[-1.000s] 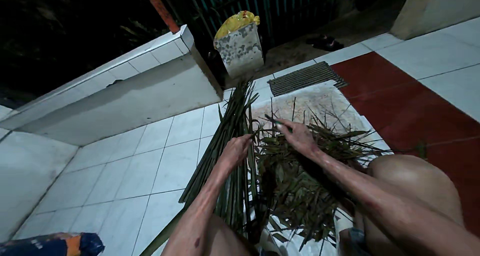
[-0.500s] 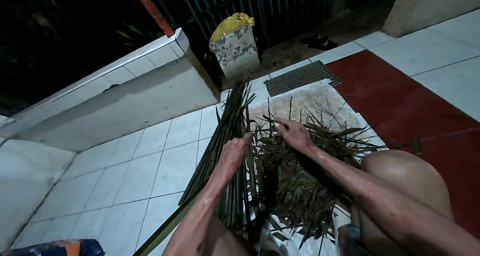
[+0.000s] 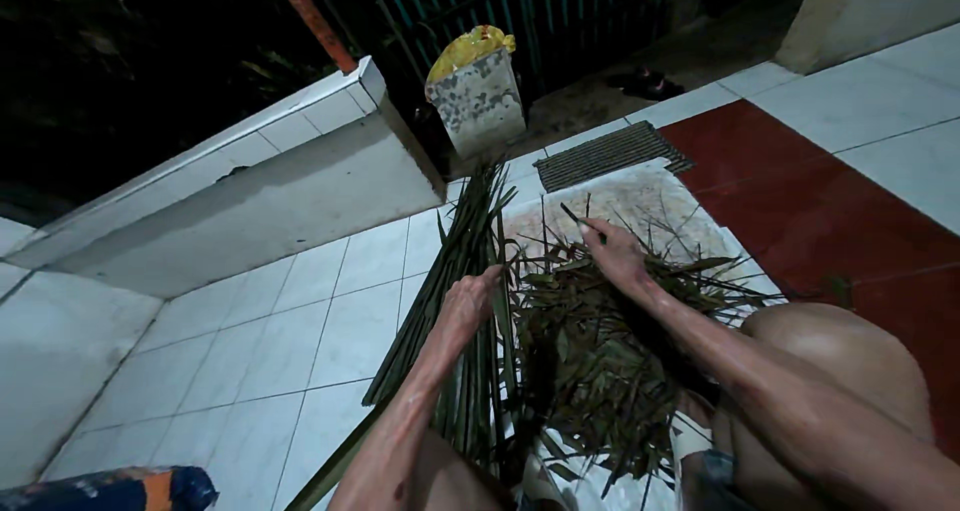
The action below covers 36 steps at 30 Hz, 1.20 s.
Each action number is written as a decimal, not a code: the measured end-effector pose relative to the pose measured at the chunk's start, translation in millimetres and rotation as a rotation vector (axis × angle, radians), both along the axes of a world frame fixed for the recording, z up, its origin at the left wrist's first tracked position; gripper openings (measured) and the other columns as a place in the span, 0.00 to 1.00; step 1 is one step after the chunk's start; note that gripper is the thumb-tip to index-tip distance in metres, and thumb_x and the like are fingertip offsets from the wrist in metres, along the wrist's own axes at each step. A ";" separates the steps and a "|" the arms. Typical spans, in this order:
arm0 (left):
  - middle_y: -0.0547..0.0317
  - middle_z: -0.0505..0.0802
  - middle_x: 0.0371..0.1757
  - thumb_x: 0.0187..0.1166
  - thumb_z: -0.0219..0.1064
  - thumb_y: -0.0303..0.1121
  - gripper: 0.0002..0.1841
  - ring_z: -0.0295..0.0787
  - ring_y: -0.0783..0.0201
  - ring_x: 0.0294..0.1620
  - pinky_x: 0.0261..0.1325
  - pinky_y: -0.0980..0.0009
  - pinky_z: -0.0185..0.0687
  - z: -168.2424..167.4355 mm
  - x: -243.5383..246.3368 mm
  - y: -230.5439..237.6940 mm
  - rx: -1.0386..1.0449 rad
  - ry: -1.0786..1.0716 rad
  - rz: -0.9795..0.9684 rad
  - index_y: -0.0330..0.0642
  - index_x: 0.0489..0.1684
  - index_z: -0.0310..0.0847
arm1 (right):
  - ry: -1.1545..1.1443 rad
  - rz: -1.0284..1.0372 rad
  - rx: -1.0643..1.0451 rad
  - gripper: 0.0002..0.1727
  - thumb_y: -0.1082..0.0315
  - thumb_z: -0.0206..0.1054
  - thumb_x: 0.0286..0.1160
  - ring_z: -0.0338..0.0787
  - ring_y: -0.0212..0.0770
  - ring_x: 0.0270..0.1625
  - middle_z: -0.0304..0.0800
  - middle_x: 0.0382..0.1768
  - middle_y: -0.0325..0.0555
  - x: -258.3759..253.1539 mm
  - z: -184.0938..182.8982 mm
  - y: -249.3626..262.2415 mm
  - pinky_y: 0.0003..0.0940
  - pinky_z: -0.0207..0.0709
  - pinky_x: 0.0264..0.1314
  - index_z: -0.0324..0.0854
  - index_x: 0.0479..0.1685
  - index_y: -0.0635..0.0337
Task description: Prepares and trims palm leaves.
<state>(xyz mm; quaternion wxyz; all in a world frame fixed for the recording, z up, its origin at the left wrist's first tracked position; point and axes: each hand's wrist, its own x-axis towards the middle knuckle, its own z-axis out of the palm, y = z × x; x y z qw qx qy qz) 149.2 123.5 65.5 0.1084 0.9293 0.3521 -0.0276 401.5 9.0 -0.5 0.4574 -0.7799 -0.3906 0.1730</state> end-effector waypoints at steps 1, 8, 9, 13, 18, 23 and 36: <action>0.44 0.95 0.45 0.95 0.49 0.42 0.21 0.94 0.44 0.48 0.58 0.44 0.86 -1.6 -0.9 2.5 -0.025 -0.021 -0.006 0.53 0.80 0.77 | 0.020 0.031 0.032 0.22 0.52 0.54 0.93 0.91 0.59 0.46 0.93 0.48 0.57 -4.2 1.9 -1.8 0.65 0.81 0.50 0.84 0.72 0.50; 0.51 0.93 0.42 0.95 0.50 0.45 0.21 0.89 0.62 0.27 0.32 0.63 0.88 -1.3 3.3 8.6 -0.397 -0.200 0.022 0.46 0.76 0.79 | 0.278 0.336 0.136 0.25 0.53 0.58 0.91 0.86 0.39 0.34 0.91 0.41 0.49 -26.2 0.3 -0.7 0.41 0.83 0.44 0.75 0.81 0.52; 0.53 0.93 0.40 0.95 0.50 0.45 0.22 0.87 0.64 0.25 0.29 0.65 0.86 -1.1 4.1 8.0 -0.448 -0.215 0.014 0.46 0.75 0.79 | 0.324 0.359 0.139 0.25 0.53 0.58 0.91 0.85 0.38 0.32 0.90 0.39 0.47 -29.0 -0.9 0.9 0.38 0.82 0.41 0.75 0.81 0.52; 0.58 0.93 0.35 0.95 0.48 0.47 0.21 0.87 0.68 0.24 0.29 0.69 0.85 -1.2 10.0 3.3 -0.551 -0.216 -0.049 0.45 0.67 0.82 | 0.448 0.380 0.196 0.22 0.53 0.59 0.90 0.79 0.33 0.28 0.87 0.35 0.43 -32.9 -0.2 7.0 0.31 0.76 0.33 0.79 0.76 0.51; 0.57 0.94 0.34 0.92 0.55 0.50 0.21 0.85 0.67 0.19 0.21 0.72 0.82 -3.7 5.9 9.1 -0.714 -0.291 -0.021 0.43 0.64 0.82 | 0.460 0.329 0.205 0.19 0.51 0.59 0.90 0.75 0.32 0.24 0.83 0.30 0.40 -32.3 7.3 14.8 0.28 0.70 0.26 0.83 0.65 0.52; 0.59 0.95 0.37 0.92 0.56 0.47 0.20 0.89 0.68 0.24 0.27 0.71 0.87 -12.3 -7.8 17.1 -0.766 -0.298 -0.013 0.41 0.63 0.83 | 0.442 0.258 0.189 0.19 0.50 0.57 0.91 0.71 0.32 0.20 0.78 0.25 0.39 -28.7 14.5 12.5 0.27 0.66 0.21 0.83 0.63 0.50; 0.57 0.96 0.37 0.89 0.61 0.47 0.17 0.94 0.60 0.38 0.52 0.52 0.90 -25.8 -1.6 32.2 -0.244 -0.284 0.144 0.46 0.49 0.92 | 0.089 0.429 0.071 0.22 0.49 0.56 0.90 0.92 0.44 0.49 0.94 0.49 0.48 -68.1 -2.7 9.5 0.50 0.84 0.57 0.84 0.72 0.46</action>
